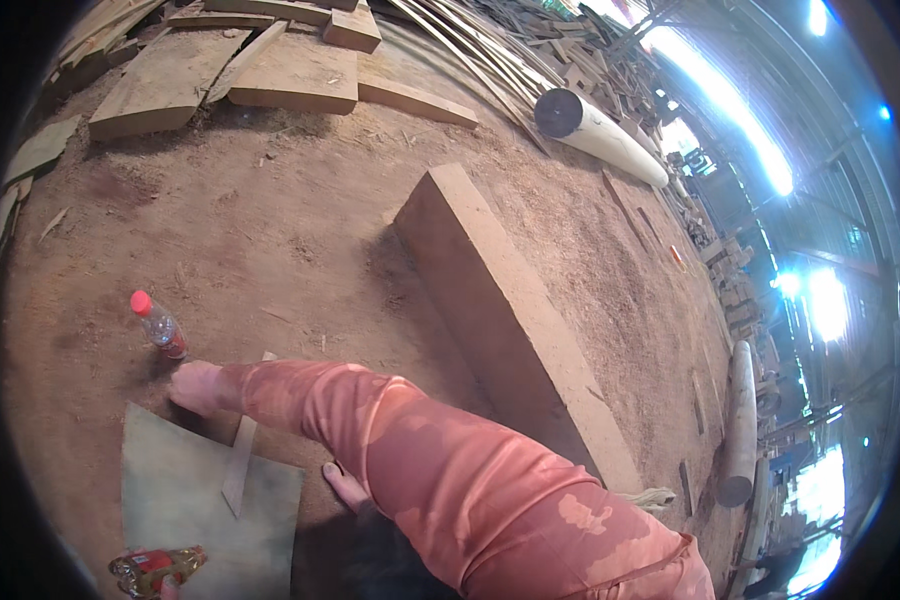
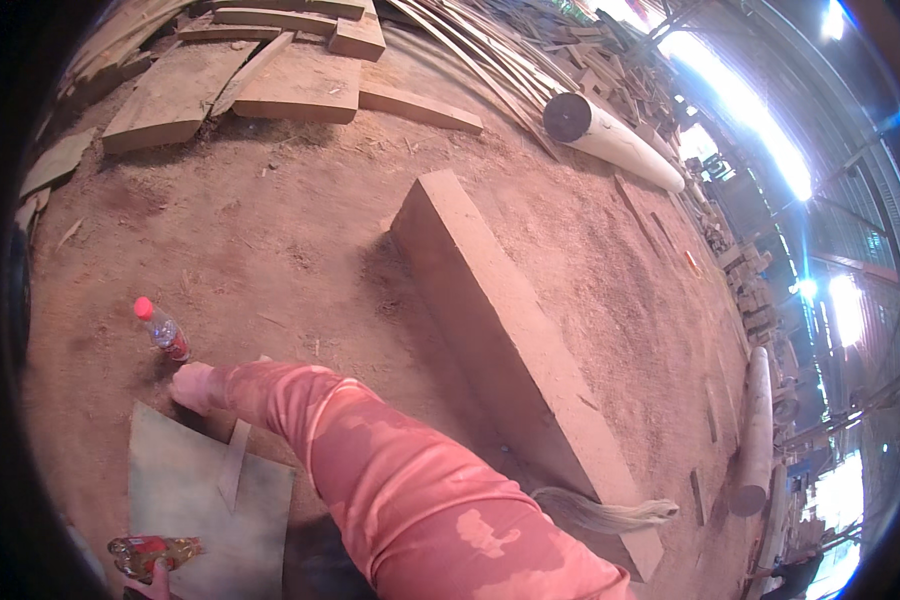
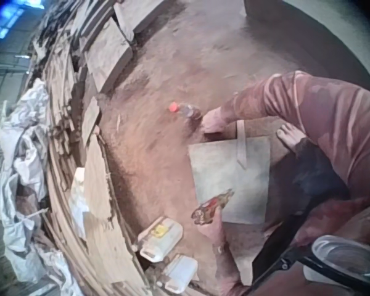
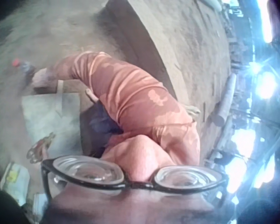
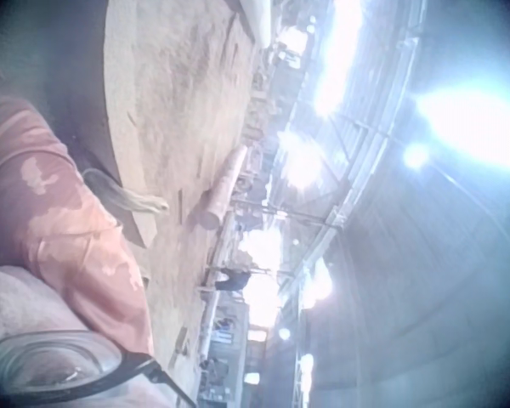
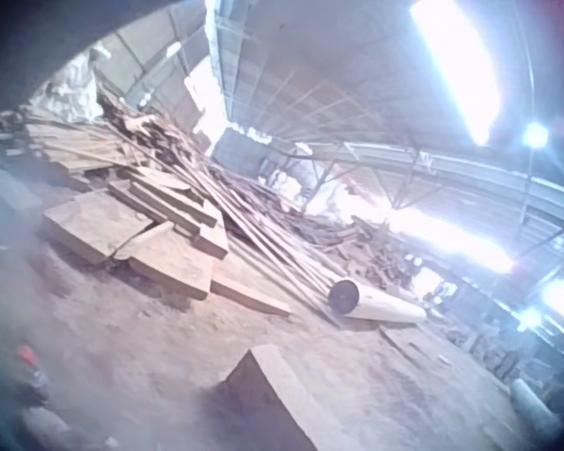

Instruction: The person sits on the floor and pours a yellow liquid from two plastic bottles onto a flat sheet. They then use a small wooden stick to spread the liquid across the sheet's surface.

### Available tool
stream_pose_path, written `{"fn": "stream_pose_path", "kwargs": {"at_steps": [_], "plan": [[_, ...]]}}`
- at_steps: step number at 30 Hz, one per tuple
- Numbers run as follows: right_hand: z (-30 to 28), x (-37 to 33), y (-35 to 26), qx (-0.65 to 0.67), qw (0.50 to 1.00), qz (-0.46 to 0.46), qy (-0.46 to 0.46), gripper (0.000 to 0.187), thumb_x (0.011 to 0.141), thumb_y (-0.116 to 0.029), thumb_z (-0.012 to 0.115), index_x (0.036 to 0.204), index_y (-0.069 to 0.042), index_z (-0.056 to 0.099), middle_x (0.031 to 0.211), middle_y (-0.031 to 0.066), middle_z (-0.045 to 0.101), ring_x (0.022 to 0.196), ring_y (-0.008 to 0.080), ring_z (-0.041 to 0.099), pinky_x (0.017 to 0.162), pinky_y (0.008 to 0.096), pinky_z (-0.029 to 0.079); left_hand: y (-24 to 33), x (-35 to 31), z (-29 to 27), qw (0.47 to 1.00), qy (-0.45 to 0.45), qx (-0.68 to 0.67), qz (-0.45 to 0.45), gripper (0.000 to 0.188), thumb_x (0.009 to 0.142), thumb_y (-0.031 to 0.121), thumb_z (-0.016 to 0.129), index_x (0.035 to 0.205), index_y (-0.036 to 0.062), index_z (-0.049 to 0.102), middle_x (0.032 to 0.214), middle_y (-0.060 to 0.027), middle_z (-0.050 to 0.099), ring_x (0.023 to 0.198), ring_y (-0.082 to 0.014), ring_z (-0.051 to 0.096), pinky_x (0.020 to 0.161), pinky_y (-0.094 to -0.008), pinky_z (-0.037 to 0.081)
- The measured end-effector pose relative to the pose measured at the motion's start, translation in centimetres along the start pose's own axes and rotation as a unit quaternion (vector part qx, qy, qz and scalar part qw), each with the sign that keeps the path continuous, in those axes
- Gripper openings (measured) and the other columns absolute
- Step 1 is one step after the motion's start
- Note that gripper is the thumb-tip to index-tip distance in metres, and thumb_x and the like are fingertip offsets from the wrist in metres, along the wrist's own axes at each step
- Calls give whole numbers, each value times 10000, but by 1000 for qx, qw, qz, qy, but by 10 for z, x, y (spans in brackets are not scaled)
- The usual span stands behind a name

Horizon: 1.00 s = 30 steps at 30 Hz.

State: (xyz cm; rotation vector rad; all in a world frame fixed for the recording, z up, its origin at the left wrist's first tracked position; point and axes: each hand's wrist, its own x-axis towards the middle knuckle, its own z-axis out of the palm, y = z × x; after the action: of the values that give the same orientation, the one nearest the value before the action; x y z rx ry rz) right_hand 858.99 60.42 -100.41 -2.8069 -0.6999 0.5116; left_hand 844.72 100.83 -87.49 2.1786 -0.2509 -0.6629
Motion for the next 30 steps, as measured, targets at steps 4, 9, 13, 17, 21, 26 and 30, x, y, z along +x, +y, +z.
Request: {"fn": "stream_pose_path", "kwargs": {"at_steps": [4, 9, 13, 17, 21, 26, 30], "plan": [[-12, -8, -9, -19, 1000, -13, -7, 220, 787, -161, 757, 986, -69, 775, 979, 178, 773, 987, 370, 751, 805, 463, 621, 15, 2, 9, 999, -30, -31, 21, 666, 938, 89, 715, 1481, -5, 340, 1411, -278, 573, 1216, -389, 631, 975, -481, 578], [-32, -23, -17, 6, 1000, -6, -19, 261, 965, -210, 612, 1191, -99, 677, 1014, 168, 758, 915, 342, 758, 748, 465, 625, 45, -21, 13, 982, 137, -110, -65, 442, 811, 113, 861, 1221, 35, 714, 1157, -141, 718, 1078, -279, 681, 975, -396, 543], [-47, -38, -25, -65, 996, -48, 44, 458, 962, -212, 660, 1395, -110, 551, 1152, 155, 717, 1007, 342, 741, 794, 482, 613, 66, -33, 11, 984, 173, -31, 30, 494, 802, 101, 881, 1242, 25, 669, 1235, -107, 716, 1123, -220, 692, 992, -388, 560], [-49, -41, -32, -80, 995, -67, 2, 398, 905, -230, 693, 1261, -62, 640, 1106, 160, 715, 1015, 357, 725, 808, 484, 608, 72, -27, 9, 974, 170, -141, 54, 647, 799, 28, 880, 1363, -1, 564, 1307, -136, 684, 1178, -203, 675, 1007, -368, 575], [-48, -42, -36, -98, 992, -74, -12, 386, 900, -223, 697, 1246, -61, 643, 1009, 149, 726, 965, 363, 731, 787, 489, 609, 73, -26, 7, 976, 173, -112, 68, 588, 814, 65, 884, 1325, 4, 600, 1289, -121, 691, 1163, -192, 680, 992, -360, 579], [-46, -39, -31, -100, 992, -74, -25, 406, 909, -212, 691, 1290, -83, 635, 990, 144, 732, 951, 355, 737, 789, 485, 613, 72, -28, 9, 976, 178, -109, 64, 548, 795, 53, 895, 1279, 11, 642, 1287, -109, 693, 1157, -178, 679, 990, -351, 579], [-44, -38, -30, -107, 991, -72, -26, 425, 918, -208, 690, 1324, -98, 628, 980, 140, 732, 951, 347, 738, 796, 477, 615, 71, -29, 13, 970, 192, -134, 70, 560, 788, 85, 911, 1279, 14, 651, 1297, -108, 694, 1162, -177, 681, 993, -349, 577]]}}
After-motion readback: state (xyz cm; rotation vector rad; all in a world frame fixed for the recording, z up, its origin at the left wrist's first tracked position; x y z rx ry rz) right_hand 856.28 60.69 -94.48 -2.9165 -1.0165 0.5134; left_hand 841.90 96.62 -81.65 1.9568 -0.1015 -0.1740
